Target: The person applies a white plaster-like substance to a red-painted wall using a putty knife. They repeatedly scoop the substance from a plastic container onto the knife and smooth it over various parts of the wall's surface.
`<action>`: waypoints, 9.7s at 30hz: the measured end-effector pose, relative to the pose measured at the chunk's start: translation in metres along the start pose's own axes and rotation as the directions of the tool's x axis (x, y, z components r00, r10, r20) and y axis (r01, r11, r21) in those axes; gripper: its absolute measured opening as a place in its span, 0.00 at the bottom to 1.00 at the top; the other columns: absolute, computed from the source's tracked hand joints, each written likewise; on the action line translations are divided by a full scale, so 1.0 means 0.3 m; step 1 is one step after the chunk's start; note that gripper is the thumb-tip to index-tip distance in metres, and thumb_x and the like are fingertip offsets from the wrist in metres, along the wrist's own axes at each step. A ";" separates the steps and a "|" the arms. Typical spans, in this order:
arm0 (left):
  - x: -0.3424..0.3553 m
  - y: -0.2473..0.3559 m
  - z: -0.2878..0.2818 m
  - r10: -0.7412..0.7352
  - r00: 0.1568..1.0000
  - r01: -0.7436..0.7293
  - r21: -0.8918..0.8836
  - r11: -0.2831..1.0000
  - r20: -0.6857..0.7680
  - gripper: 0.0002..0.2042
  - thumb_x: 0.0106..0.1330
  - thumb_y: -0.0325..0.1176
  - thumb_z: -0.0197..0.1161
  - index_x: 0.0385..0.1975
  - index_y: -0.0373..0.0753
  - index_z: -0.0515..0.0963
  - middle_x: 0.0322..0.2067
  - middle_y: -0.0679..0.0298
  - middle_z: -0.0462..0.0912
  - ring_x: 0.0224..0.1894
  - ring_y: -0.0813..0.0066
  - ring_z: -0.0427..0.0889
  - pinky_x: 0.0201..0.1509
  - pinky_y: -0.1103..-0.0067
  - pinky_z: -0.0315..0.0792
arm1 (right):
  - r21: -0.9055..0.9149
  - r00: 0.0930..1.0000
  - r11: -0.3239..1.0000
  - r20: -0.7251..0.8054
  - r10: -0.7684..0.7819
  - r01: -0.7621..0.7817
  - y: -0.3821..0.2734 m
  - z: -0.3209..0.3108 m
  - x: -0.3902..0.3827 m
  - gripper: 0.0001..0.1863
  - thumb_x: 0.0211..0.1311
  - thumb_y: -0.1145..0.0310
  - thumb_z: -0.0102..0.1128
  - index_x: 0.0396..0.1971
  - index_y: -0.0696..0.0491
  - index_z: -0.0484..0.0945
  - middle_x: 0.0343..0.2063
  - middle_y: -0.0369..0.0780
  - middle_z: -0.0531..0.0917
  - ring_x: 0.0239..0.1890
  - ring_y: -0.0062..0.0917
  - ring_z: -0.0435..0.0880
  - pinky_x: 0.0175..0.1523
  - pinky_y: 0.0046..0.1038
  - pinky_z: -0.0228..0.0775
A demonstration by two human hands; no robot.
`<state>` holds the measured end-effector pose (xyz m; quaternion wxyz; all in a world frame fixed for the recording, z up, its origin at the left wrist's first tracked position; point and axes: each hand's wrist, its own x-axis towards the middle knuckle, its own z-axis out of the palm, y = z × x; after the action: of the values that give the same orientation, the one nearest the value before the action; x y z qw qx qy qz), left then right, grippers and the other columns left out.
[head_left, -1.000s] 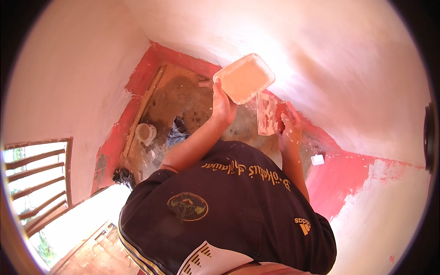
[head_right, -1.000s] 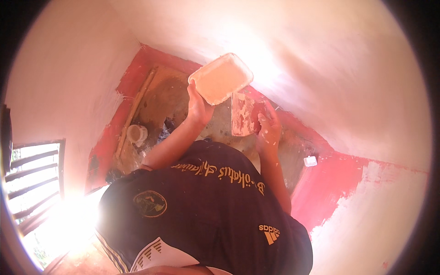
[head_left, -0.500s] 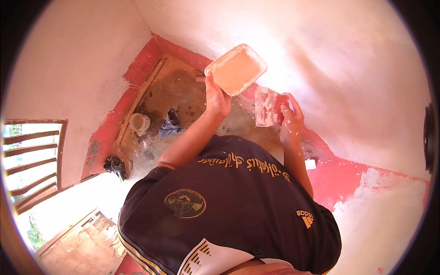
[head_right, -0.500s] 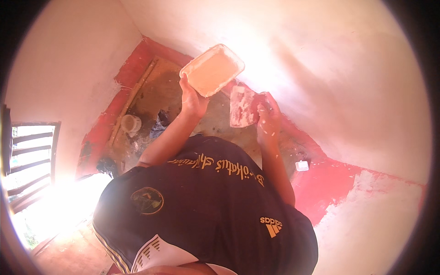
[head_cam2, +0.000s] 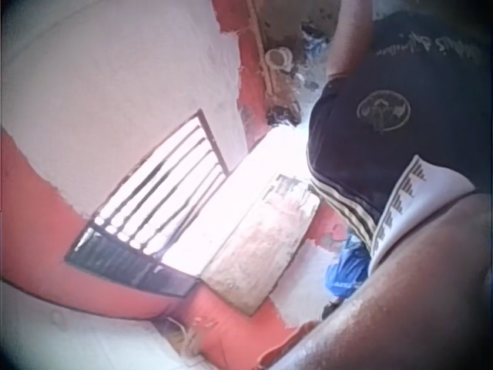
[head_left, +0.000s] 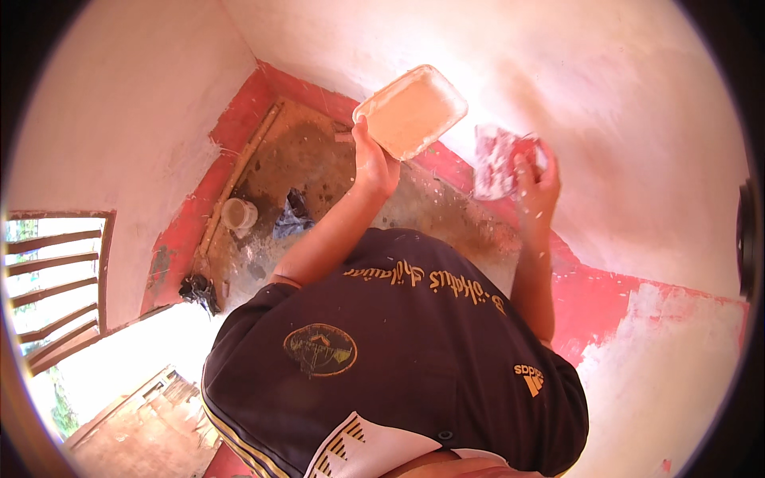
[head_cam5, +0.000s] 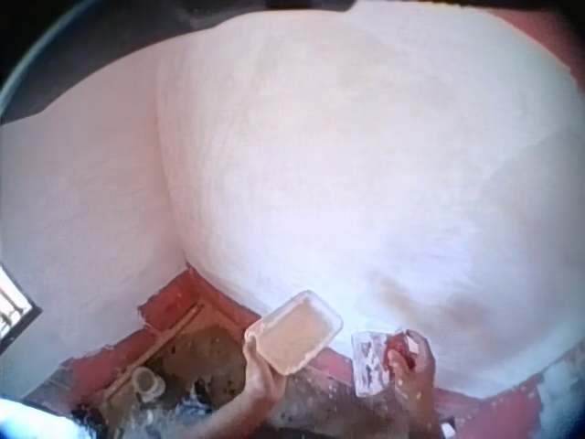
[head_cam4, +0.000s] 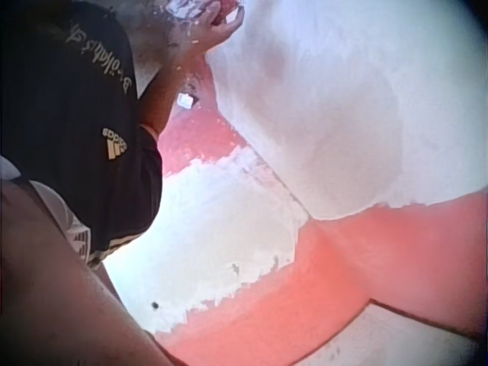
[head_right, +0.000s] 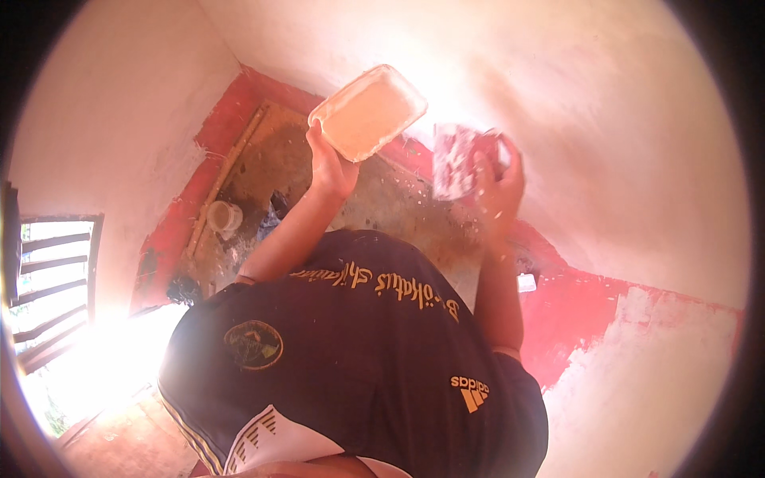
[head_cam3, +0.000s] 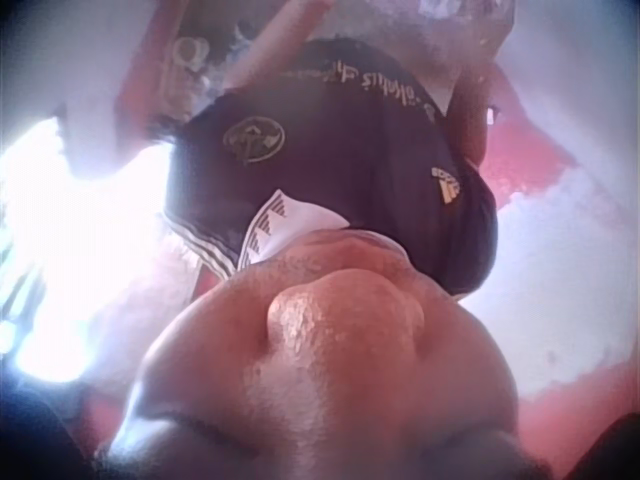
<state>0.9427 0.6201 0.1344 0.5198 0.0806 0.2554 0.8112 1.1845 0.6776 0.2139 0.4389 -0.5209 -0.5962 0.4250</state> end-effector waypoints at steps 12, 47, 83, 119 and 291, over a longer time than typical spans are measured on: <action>0.010 0.066 -0.047 -0.214 0.968 0.185 0.205 0.961 0.128 0.33 0.77 0.62 0.34 0.70 0.44 0.60 0.66 0.62 0.69 0.68 0.64 0.68 0.70 0.64 0.66 | -0.354 0.767 0.768 0.584 -0.266 0.535 -0.366 0.133 0.104 0.13 0.68 0.72 0.61 0.48 0.62 0.79 0.42 0.44 0.87 0.43 0.31 0.85 0.53 0.28 0.75; 0.331 0.383 -0.299 -0.698 0.710 0.625 0.376 0.684 0.090 0.35 0.74 0.65 0.40 0.68 0.42 0.66 0.63 0.62 0.75 0.63 0.62 0.75 0.65 0.62 0.70 | -0.532 0.753 0.754 0.654 0.078 0.384 -0.175 0.747 0.135 0.19 0.64 0.74 0.60 0.55 0.57 0.80 0.41 0.50 0.87 0.38 0.40 0.85 0.50 0.32 0.75; 0.332 0.290 -0.306 -0.511 0.858 0.468 0.332 0.819 0.050 0.22 0.78 0.54 0.41 0.58 0.45 0.67 0.49 0.64 0.80 0.47 0.72 0.84 0.41 0.72 0.80 | -0.796 0.791 0.261 0.593 0.151 0.547 -0.216 0.744 0.115 0.21 0.58 0.73 0.58 0.52 0.47 0.84 0.35 0.48 0.86 0.37 0.44 0.84 0.45 0.41 0.75; 0.116 -0.188 -0.085 -0.294 0.949 0.221 0.422 0.879 0.114 0.22 0.79 0.43 0.51 0.64 0.38 0.57 0.56 0.60 0.70 0.55 0.73 0.73 0.55 0.75 0.74 | -0.320 0.846 0.891 0.324 0.423 -0.323 0.124 0.084 0.120 0.16 0.63 0.74 0.57 0.47 0.66 0.82 0.38 0.40 0.86 0.36 0.19 0.83 0.46 0.25 0.76; 0.261 -2.692 1.615 -0.620 0.784 0.500 0.552 0.667 0.037 0.30 0.70 0.65 0.42 0.65 0.55 0.67 0.60 0.67 0.74 0.58 0.57 0.76 0.50 0.54 0.75 | -0.362 0.223 0.873 -0.927 -0.301 -0.326 1.753 -3.314 1.417 0.13 0.71 0.66 0.51 0.41 0.57 0.83 0.27 0.50 0.85 0.26 0.41 0.85 0.28 0.38 0.73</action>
<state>1.7475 1.1155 0.1365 0.7287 0.2233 0.4147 0.4972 2.2448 1.1999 -0.0066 0.5619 -0.7661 -0.2703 -0.1560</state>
